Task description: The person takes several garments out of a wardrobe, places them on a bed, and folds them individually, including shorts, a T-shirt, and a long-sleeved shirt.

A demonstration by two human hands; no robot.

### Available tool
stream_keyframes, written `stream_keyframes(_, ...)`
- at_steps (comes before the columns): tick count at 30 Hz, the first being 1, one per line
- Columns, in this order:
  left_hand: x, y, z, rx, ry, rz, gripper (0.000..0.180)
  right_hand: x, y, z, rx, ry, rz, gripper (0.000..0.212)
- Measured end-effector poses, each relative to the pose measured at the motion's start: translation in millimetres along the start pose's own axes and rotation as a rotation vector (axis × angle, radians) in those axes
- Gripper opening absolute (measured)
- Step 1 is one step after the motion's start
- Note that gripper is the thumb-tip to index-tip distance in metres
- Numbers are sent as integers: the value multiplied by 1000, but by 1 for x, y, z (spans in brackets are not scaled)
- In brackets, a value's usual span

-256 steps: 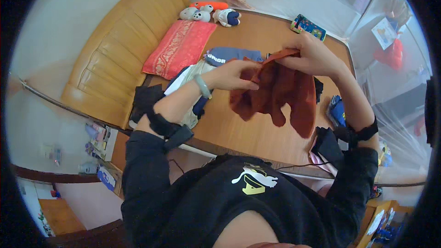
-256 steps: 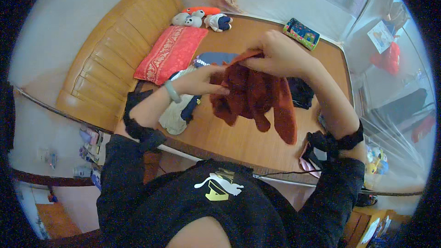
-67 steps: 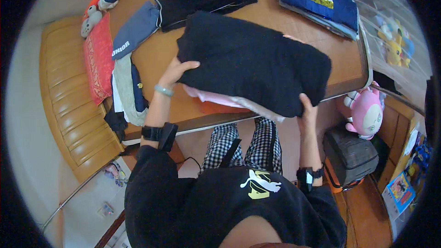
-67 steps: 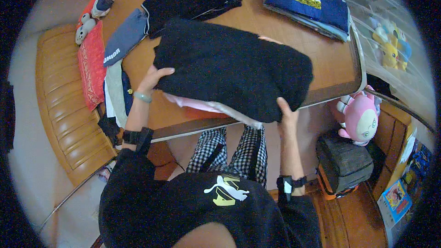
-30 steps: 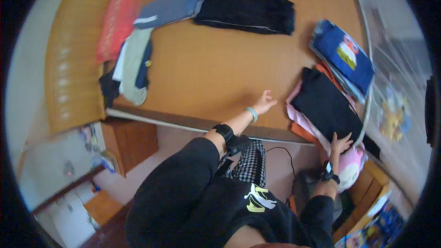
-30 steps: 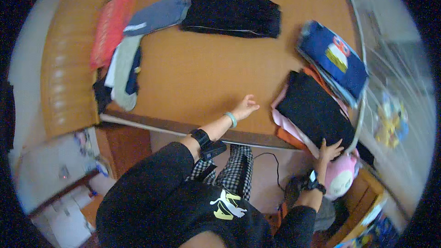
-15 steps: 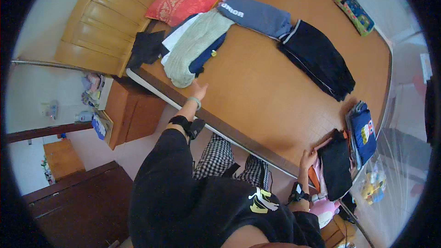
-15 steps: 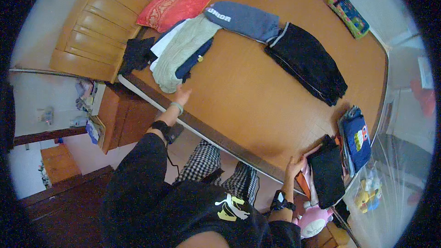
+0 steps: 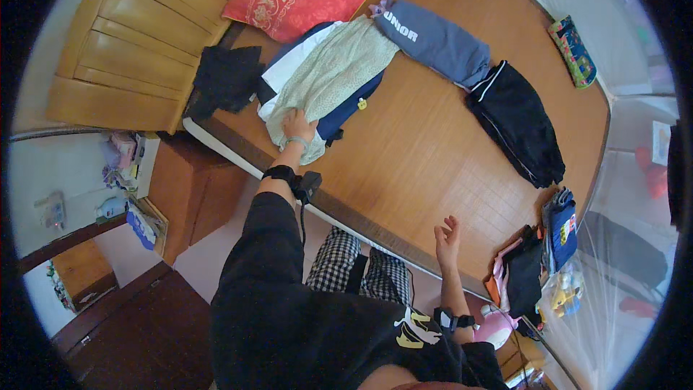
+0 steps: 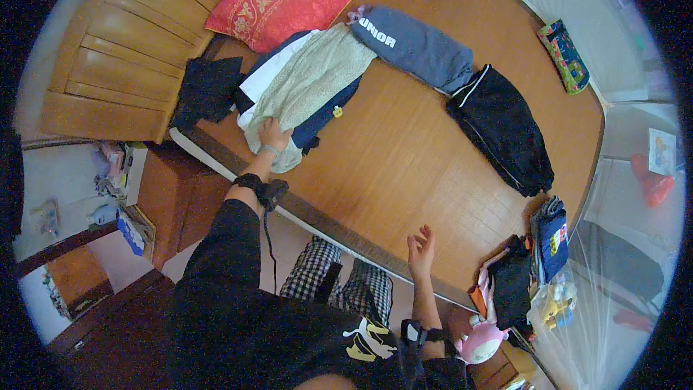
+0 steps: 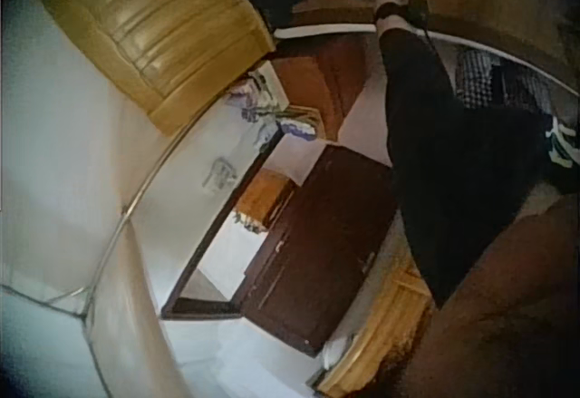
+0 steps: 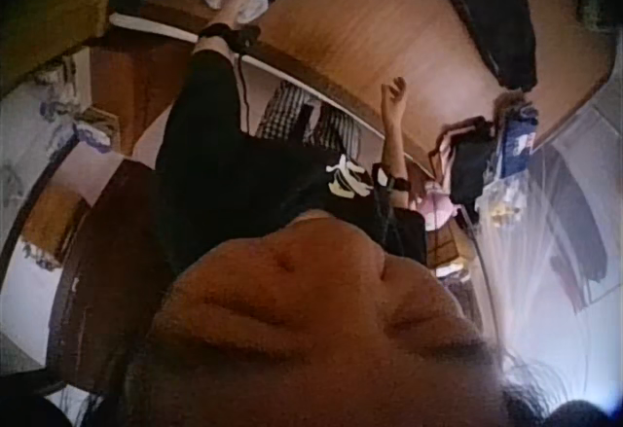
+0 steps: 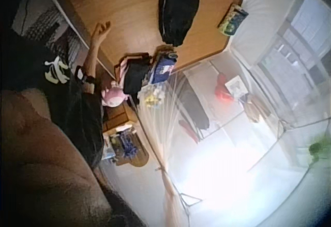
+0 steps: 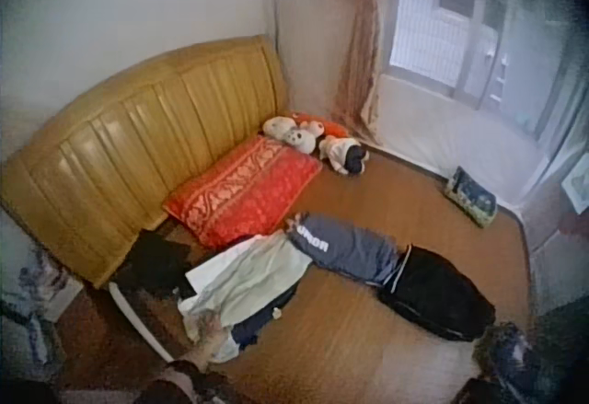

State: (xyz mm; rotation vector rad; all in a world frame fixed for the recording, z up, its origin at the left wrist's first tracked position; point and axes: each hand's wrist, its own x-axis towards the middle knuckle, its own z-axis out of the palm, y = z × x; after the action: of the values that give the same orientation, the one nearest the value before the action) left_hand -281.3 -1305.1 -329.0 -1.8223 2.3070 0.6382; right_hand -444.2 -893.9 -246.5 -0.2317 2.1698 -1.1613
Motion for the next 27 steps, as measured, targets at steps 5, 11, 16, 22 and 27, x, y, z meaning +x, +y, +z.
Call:
stream_keyframes(5, -27, 5, -41, 258, 201, 376, 46, 19, -20, 18, 46, -73, 3, 45)
stream_keyframes(11, -125, 27, -91, -360, -285, 552, 41, 35, -84, 61, 396, -493, 314, 66)
stream_keyframes(16, -224, 48, -80, -591, -488, 744, 38, 42, -92, 115, 766, -735, 594, 73)
stream_keyframes(22, -272, 48, -66, -489, -648, 888, 38, 23, -120, 112, 663, -792, 425, 47)
stream_keyframes(27, -249, 51, -91, -1187, -666, -69, 53, -25, -163, 40, 472, -764, 198, 45)
